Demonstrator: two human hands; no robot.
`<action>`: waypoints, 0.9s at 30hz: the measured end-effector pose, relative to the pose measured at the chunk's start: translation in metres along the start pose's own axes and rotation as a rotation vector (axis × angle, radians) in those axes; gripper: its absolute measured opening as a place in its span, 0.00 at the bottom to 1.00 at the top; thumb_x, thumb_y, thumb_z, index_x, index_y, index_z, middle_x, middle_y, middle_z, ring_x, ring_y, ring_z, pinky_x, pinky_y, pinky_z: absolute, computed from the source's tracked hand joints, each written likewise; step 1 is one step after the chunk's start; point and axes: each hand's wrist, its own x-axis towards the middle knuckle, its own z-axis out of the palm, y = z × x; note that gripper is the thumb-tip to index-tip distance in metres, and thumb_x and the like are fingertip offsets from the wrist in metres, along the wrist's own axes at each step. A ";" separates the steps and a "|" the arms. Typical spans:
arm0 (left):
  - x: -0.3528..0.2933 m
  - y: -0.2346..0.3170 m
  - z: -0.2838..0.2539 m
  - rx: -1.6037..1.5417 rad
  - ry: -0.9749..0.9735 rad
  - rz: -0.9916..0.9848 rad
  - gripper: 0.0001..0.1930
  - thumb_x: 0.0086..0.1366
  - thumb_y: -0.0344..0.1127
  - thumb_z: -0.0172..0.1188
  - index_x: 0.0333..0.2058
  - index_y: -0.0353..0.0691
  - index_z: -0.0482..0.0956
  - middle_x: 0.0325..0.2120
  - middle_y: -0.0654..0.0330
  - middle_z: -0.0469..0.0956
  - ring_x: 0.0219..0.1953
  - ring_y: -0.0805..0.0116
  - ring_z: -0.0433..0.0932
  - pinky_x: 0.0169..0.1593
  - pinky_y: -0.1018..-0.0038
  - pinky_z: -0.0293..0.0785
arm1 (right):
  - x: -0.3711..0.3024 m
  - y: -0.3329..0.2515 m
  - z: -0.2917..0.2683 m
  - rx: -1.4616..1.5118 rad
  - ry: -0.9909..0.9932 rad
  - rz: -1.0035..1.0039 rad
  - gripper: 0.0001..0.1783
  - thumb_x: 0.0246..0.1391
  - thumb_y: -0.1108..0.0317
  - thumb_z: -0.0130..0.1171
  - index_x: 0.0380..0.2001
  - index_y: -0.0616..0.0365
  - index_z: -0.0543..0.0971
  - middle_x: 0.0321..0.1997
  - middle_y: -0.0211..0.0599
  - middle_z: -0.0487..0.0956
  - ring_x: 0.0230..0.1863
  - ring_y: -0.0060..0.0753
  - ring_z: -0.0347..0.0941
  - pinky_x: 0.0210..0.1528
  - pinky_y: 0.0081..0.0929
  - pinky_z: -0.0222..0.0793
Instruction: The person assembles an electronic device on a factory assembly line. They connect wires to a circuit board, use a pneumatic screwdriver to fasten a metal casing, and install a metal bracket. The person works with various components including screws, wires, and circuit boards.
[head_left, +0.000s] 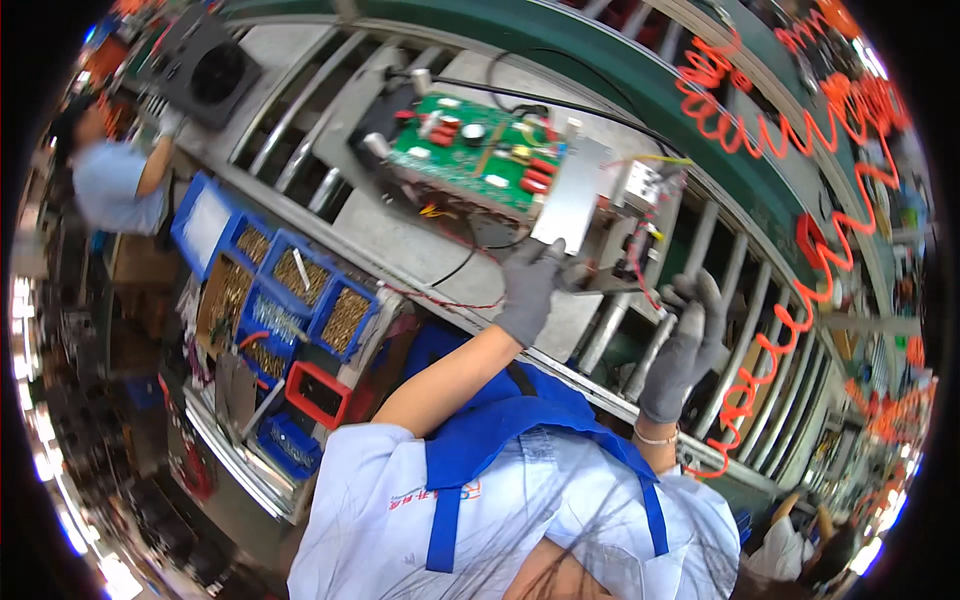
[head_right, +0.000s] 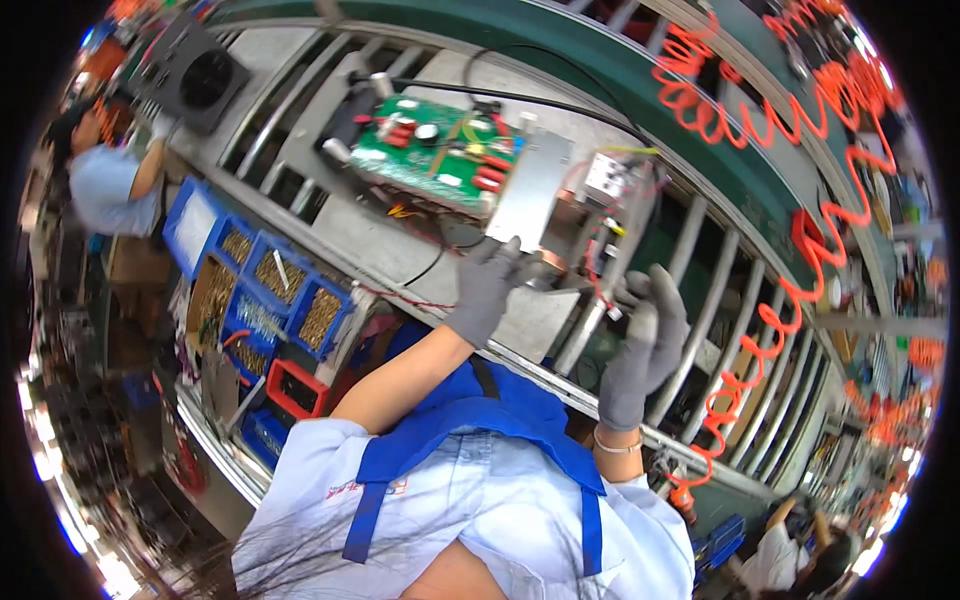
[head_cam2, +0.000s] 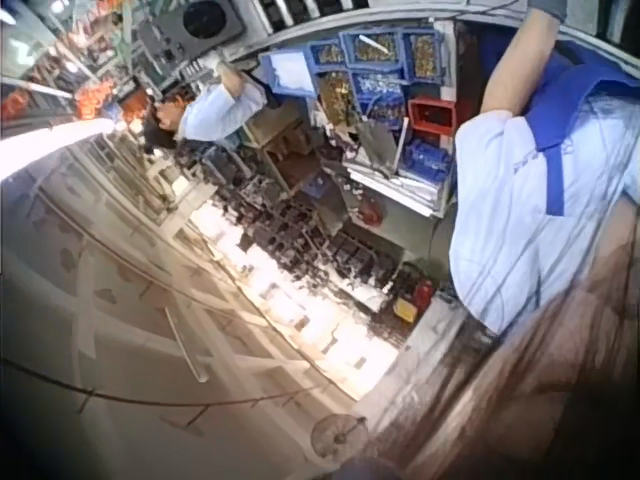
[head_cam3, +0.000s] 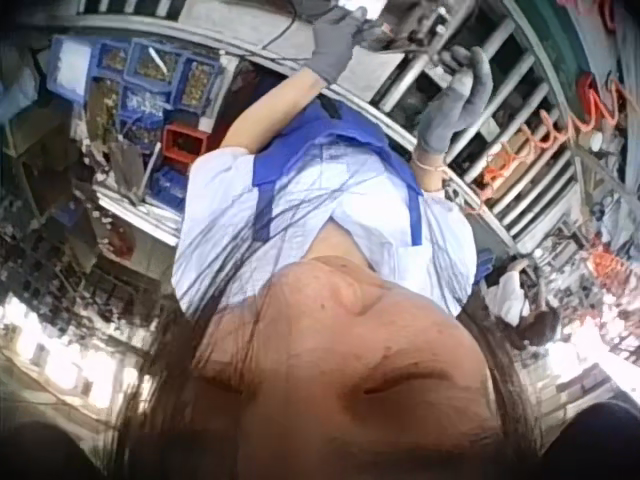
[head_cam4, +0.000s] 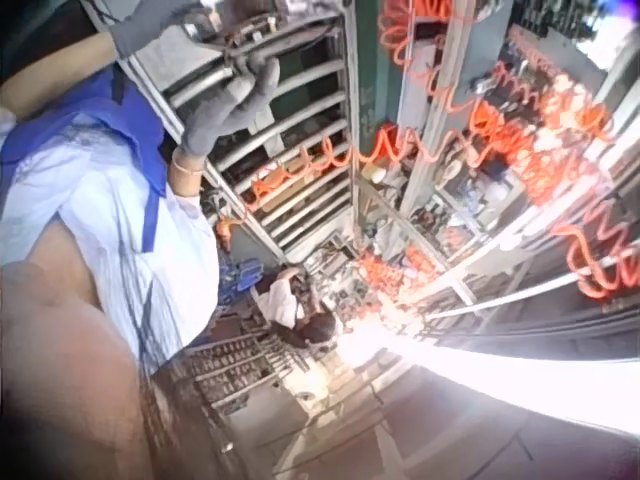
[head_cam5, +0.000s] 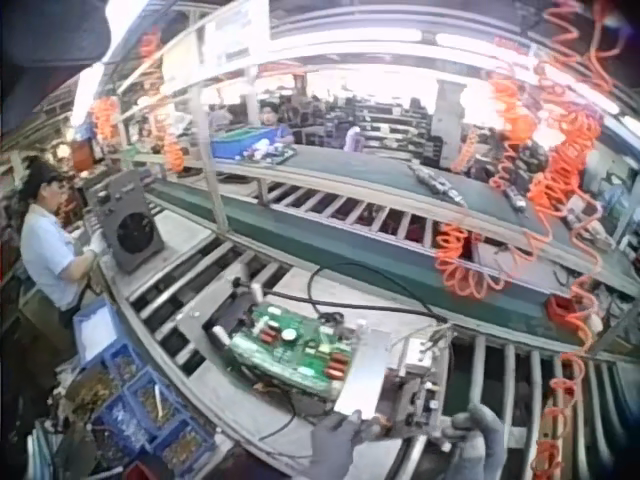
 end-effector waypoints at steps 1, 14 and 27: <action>0.006 -0.007 -0.010 0.009 -0.044 0.080 0.11 0.67 0.33 0.56 0.43 0.31 0.76 0.35 0.58 0.79 0.37 0.68 0.81 0.39 0.75 0.81 | -0.006 -0.011 0.009 -0.011 0.024 -0.027 0.23 0.61 0.68 0.43 0.56 0.69 0.68 0.47 0.45 0.75 0.45 0.34 0.74 0.52 0.33 0.69; -0.112 0.170 -0.242 1.618 0.582 0.635 0.36 0.57 0.50 0.64 0.60 0.41 0.65 0.46 0.50 0.78 0.46 0.53 0.79 0.51 0.64 0.73 | -0.061 -0.041 0.132 -0.084 -0.491 -0.289 0.46 0.61 0.41 0.45 0.67 0.69 0.50 0.62 0.56 0.65 0.54 0.45 0.71 0.55 0.38 0.66; -0.097 0.332 -0.517 1.350 0.848 -0.074 0.23 0.53 0.39 0.63 0.48 0.36 0.78 0.41 0.47 0.80 0.39 0.53 0.81 0.48 0.64 0.75 | -0.114 -0.037 0.208 -0.272 -0.713 -0.116 0.47 0.60 0.39 0.48 0.67 0.67 0.52 0.63 0.55 0.64 0.55 0.43 0.69 0.54 0.36 0.66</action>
